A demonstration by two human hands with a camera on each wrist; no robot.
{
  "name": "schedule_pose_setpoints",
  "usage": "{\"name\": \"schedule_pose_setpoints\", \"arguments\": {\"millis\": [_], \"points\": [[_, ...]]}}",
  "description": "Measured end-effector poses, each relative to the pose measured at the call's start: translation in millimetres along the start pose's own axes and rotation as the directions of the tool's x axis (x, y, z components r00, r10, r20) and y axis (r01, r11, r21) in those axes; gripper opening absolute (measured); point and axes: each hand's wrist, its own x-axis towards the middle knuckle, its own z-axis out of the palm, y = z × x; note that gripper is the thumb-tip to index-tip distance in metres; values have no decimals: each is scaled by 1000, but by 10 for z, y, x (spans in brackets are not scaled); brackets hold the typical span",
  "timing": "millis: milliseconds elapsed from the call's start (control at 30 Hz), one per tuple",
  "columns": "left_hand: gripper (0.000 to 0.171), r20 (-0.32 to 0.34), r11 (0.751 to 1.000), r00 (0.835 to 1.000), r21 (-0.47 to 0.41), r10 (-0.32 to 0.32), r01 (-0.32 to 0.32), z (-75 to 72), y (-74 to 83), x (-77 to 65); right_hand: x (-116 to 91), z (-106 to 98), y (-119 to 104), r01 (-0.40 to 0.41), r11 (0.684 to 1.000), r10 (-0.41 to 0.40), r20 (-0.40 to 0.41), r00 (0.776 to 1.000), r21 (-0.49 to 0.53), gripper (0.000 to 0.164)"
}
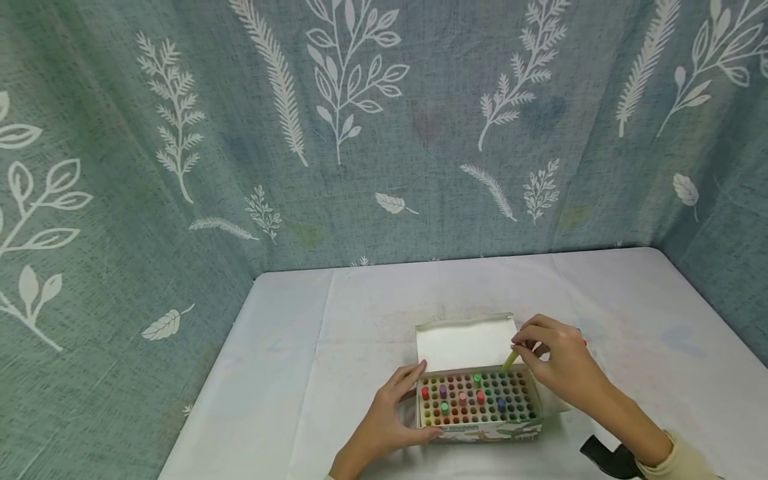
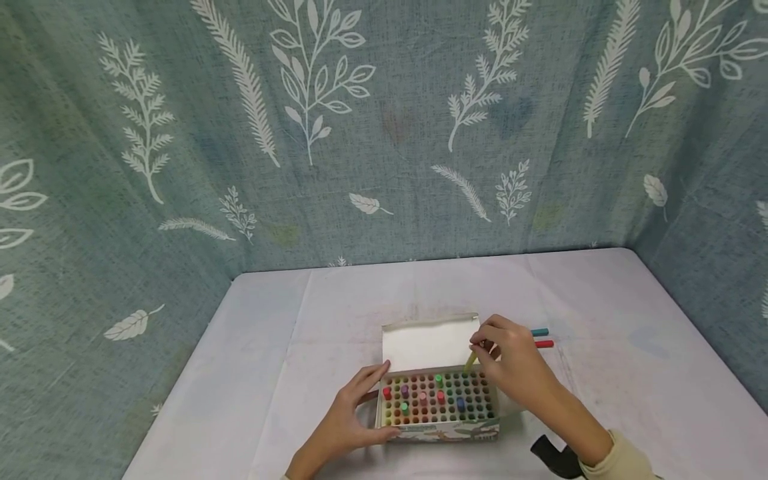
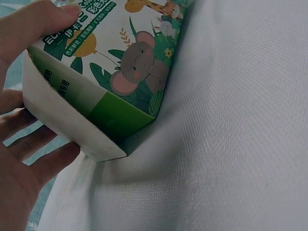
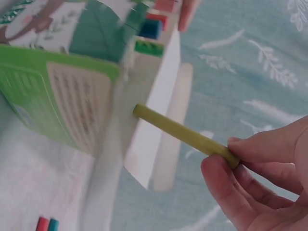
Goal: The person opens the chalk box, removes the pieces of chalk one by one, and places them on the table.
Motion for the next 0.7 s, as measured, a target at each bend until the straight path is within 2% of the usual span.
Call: {"name": "schedule_pose_setpoints", "arguments": {"millis": [167, 433, 600, 700], "points": [[93, 3, 1000, 1000, -13, -8, 8, -5, -6, 2, 11, -147, 18, 2, 1000, -2, -43, 999, -13, 29], [92, 11, 1000, 1000, -19, 14, -13, -27, 30, 4, -13, -323, 69, -57, 998, 56, -70, 996, -7, 27], [92, 14, 999, 1000, -32, 1, -1, -26, 23, 2, -29, -400, 111, -70, 997, 71, -84, 994, 10, 28], [91, 14, 999, 1000, -32, 1, 0, -27, 23, 0, -41, -440, 144, -105, 994, 108, -86, 990, 32, 27]]}}
